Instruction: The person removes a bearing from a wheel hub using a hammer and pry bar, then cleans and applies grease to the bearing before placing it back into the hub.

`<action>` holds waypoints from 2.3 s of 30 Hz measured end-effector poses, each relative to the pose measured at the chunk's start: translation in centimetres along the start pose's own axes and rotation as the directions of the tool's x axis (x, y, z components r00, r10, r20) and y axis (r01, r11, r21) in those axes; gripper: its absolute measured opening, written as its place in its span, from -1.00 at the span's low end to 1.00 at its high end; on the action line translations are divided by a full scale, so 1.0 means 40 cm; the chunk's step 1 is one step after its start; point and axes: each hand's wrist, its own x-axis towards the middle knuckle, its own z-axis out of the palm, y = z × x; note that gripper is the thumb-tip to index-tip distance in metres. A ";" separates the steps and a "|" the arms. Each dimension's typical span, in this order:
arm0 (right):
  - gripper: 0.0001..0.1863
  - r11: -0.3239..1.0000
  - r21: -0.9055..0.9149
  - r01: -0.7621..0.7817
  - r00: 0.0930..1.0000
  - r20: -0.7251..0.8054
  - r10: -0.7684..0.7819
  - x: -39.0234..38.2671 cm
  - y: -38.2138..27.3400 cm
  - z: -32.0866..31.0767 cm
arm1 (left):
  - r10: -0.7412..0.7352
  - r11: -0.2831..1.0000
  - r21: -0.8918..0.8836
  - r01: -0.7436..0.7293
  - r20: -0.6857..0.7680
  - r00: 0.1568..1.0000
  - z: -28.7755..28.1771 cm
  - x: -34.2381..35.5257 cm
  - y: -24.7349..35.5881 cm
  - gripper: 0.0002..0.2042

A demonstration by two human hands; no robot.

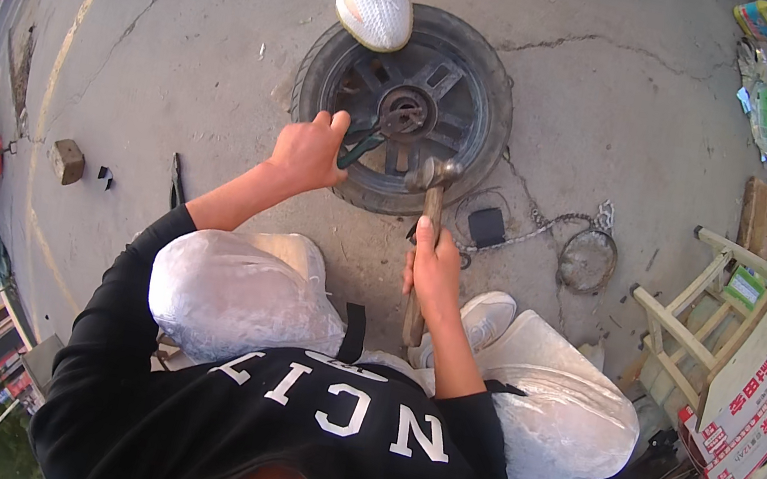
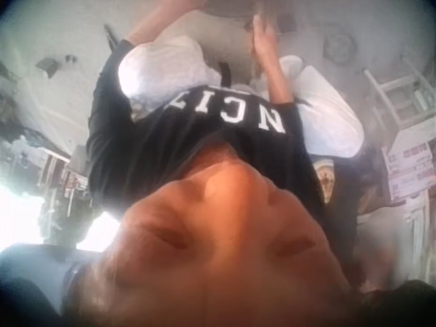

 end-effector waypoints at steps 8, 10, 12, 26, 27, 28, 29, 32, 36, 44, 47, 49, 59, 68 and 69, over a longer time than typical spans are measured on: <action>-0.49 0.766 0.079 0.638 0.767 -0.149 -0.624 -0.161 -0.298 -0.009 | 0.001 1.000 -0.004 -0.001 0.058 0.998 0.004 -0.043 0.008 -0.45; -0.47 0.587 0.117 0.801 0.597 -0.211 -0.774 -0.182 -0.304 -0.009 | 0.008 1.000 -0.005 -0.008 0.075 0.997 -0.004 -0.036 0.010 -0.45; -0.48 0.533 0.074 0.843 0.535 -0.211 -0.818 -0.092 -0.189 0.012 | 0.025 1.000 -0.004 -0.025 0.072 0.997 0.004 -0.027 0.011 -0.46; -0.50 0.416 0.072 0.907 0.422 -0.188 -0.887 -0.180 -0.294 0.041 | 0.002 0.998 -0.055 0.000 0.046 0.999 0.021 -0.057 -0.019 -0.46; -0.45 0.436 0.003 0.900 0.431 -0.161 -0.888 -0.129 -0.224 0.034 | 0.018 0.998 -0.061 -0.015 0.042 0.999 0.022 -0.055 -0.013 -0.48; -0.49 0.642 -0.209 0.738 0.624 -0.151 -0.767 -0.089 -0.145 0.037 | 0.025 0.998 -0.061 -0.023 0.034 0.999 0.019 -0.054 -0.008 -0.50; -0.53 0.787 -0.279 0.551 0.789 -0.134 -0.600 -0.058 -0.102 0.035 | 0.020 0.997 -0.078 -0.017 0.029 0.999 0.014 -0.054 -0.007 -0.48; -0.57 0.936 -0.282 0.212 0.961 -0.112 -0.251 -0.027 -0.072 0.036 | 0.013 0.995 -0.097 -0.010 0.028 1.000 0.001 -0.050 -0.007 -0.45; -0.58 0.891 -0.171 0.420 0.893 -0.095 -0.439 -0.117 -0.195 0.041 | -0.009 0.998 -0.068 0.012 0.050 0.999 0.032 -0.055 -0.012 -0.45; -0.48 0.513 -0.119 0.850 0.506 -0.083 -0.858 -0.135 -0.196 0.036 | 0.013 0.997 -0.071 -0.011 0.029 0.999 0.027 -0.053 -0.003 -0.46; -0.56 0.683 -0.582 0.441 0.840 -0.002 -0.543 -0.017 -0.038 0.025 | 0.006 0.993 -0.119 -0.004 0.018 1.000 0.021 -0.049 -0.004 -0.45; -0.56 0.908 -0.311 0.281 0.946 -0.069 -0.316 -0.051 -0.044 0.018 | -0.011 0.997 -0.076 0.013 0.025 1.000 0.013 -0.044 -0.008 -0.44; -0.48 0.943 -0.228 0.242 0.810 -0.488 -0.326 0.138 -0.074 -0.185 | -0.065 0.934 -0.348 0.079 0.051 0.997 -0.017 -0.076 -0.037 -0.39; -0.49 0.689 -0.712 -0.131 0.654 -0.585 -0.480 0.290 0.128 -0.314 | -0.028 -0.079 -0.975 0.208 0.211 0.977 0.101 -0.339 -0.258 -0.53; -0.50 0.683 -0.714 -0.154 0.661 -0.589 -0.466 0.297 0.144 -0.310 | -0.044 -0.214 -0.956 0.203 0.217 0.975 0.119 -0.378 -0.274 -0.56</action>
